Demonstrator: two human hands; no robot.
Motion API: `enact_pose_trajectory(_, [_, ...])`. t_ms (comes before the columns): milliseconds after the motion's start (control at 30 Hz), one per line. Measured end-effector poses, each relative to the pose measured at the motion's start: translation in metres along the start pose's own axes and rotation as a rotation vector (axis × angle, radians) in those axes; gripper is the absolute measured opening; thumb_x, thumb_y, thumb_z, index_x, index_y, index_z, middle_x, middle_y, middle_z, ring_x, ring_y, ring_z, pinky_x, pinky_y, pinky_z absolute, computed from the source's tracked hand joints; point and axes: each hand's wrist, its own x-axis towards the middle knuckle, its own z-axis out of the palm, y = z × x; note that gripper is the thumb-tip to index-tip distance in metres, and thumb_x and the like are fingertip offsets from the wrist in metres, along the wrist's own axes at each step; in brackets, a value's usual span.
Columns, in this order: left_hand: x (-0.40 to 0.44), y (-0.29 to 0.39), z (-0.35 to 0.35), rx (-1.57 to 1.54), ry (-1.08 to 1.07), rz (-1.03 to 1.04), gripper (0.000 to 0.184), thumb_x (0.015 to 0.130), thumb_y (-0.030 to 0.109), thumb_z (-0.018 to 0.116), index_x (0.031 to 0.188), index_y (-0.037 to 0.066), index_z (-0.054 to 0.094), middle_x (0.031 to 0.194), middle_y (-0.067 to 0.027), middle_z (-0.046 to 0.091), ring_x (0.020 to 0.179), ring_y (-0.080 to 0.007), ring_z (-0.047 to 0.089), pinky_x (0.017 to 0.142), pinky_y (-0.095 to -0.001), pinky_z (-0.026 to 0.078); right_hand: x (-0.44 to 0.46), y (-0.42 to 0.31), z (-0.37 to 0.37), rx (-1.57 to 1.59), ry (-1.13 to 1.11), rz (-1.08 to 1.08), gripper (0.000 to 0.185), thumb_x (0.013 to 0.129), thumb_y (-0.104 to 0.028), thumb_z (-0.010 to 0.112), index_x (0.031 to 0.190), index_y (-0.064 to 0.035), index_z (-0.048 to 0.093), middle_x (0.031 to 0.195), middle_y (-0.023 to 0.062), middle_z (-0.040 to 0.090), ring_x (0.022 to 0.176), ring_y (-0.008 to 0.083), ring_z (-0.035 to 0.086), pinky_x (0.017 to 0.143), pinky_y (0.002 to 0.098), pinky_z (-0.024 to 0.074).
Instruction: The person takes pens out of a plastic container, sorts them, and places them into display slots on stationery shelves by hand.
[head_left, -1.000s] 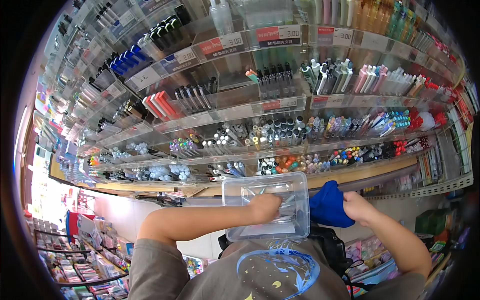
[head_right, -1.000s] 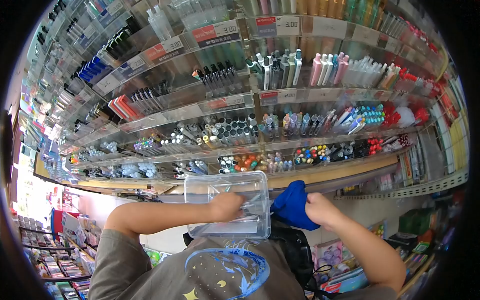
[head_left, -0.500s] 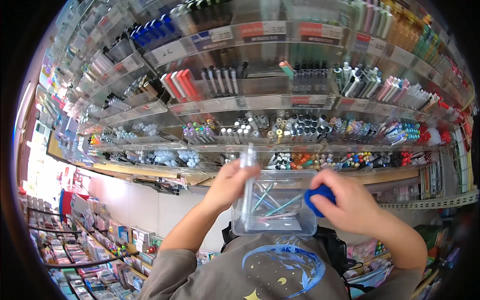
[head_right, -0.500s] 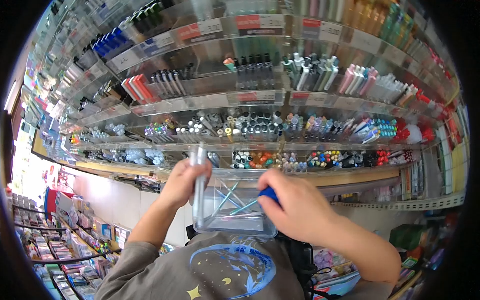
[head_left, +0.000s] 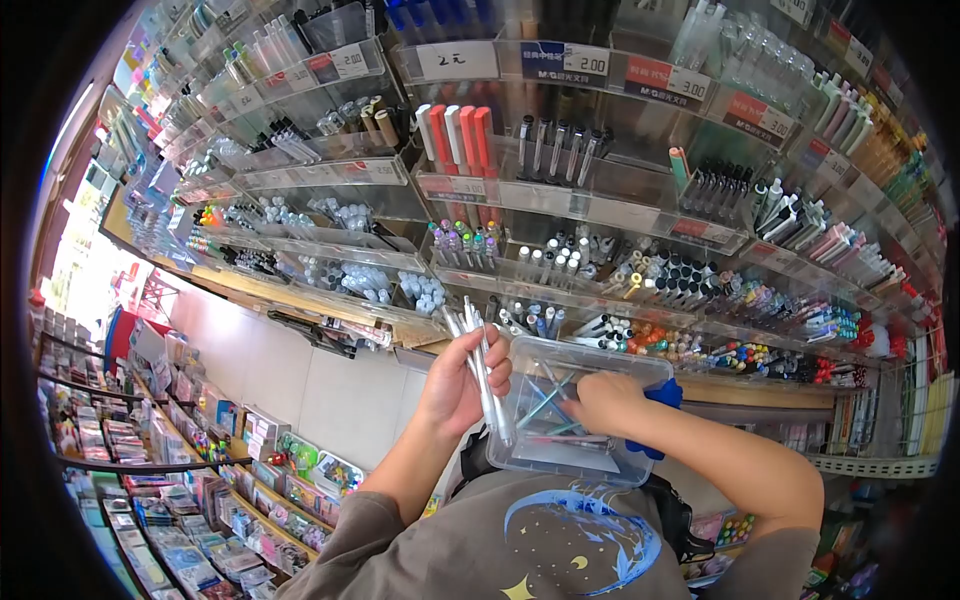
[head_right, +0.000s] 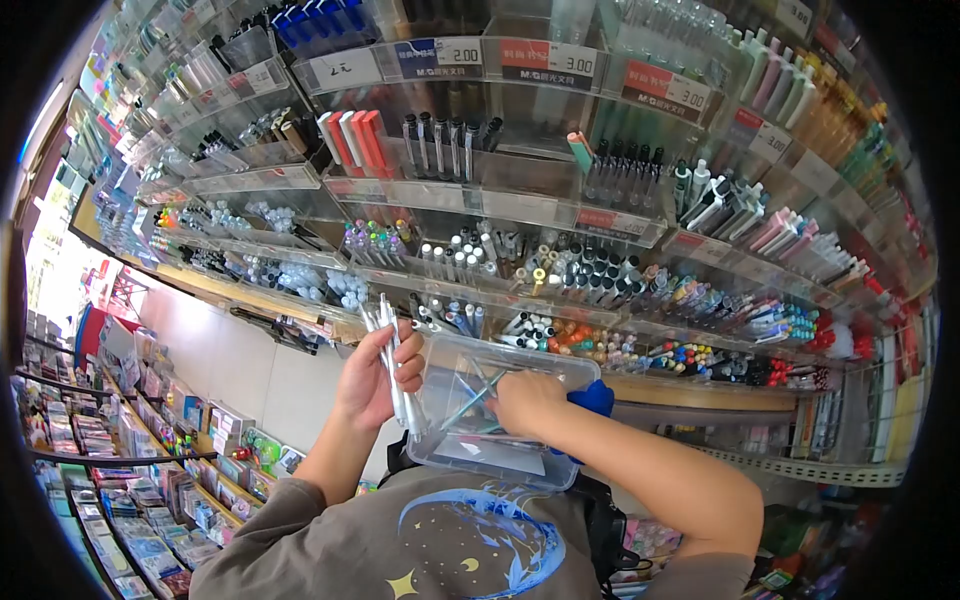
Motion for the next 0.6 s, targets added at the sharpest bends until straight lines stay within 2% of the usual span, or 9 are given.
enact_pose_trajectory(100, [0.001,-0.002,0.002,0.007,-0.028,-0.01,0.017,0.09,0.025,0.04,0.088,0.009,0.043,0.069,0.0004,0.038,0.056,-0.0107,0.038,0.049,-0.0244,0.035,0.026,-0.001,0.01,0.116,-0.06,0.18,0.048,0.079,-0.046,0.054,0.088,0.0,0.064,0.092,0.0168,0.063,0.089,0.0299,0.06,0.075,0.0388,0.0474])
enact_pose_trajectory(300, [0.003,-0.007,-0.004,-0.027,-0.047,-0.019,0.017,0.09,0.025,0.041,0.085,0.009,0.041,0.068,0.0004,0.037,0.055,-0.0108,0.038,0.049,-0.0244,0.035,0.046,-0.013,0.036,0.112,-0.016,0.253,0.053,0.073,-0.051,0.059,0.091,-0.0017,0.065,0.096,0.0148,0.063,0.09,0.0282,0.06,0.075,0.037,0.0478])
enact_pose_trajectory(400, [0.001,-0.006,-0.005,-0.031,-0.045,-0.009,0.017,0.09,0.025,0.041,0.085,0.01,0.04,0.068,0.0003,0.037,0.055,-0.0109,0.038,0.049,-0.0245,0.035,0.05,-0.011,0.039,0.148,-0.012,0.245,0.052,0.068,-0.049,0.064,0.09,-0.0011,0.065,0.096,0.0163,0.062,0.09,0.0279,0.06,0.074,0.0361,0.0479])
enact_pose_trajectory(500, [0.001,-0.005,-0.005,-0.024,-0.044,-0.002,0.017,0.09,0.025,0.04,0.084,0.01,0.04,0.067,0.0003,0.037,0.055,-0.011,0.038,0.049,-0.0245,0.035,0.051,-0.009,0.047,0.319,0.076,0.327,0.048,0.065,-0.042,0.068,0.089,-0.0002,0.065,0.093,0.0172,0.063,0.088,0.0287,0.061,0.073,0.036,0.048])
enact_pose_trajectory(600, [0.001,-0.004,-0.004,-0.02,-0.037,-0.001,0.017,0.09,0.025,0.04,0.084,0.01,0.04,0.067,0.0003,0.037,0.055,-0.011,0.038,0.049,-0.0245,0.035,0.047,-0.013,0.049,0.447,0.1,0.427,0.041,0.06,-0.035,0.07,0.078,0.0006,0.064,0.08,0.017,0.064,0.075,0.0289,0.062,0.067,0.0352,0.0472])
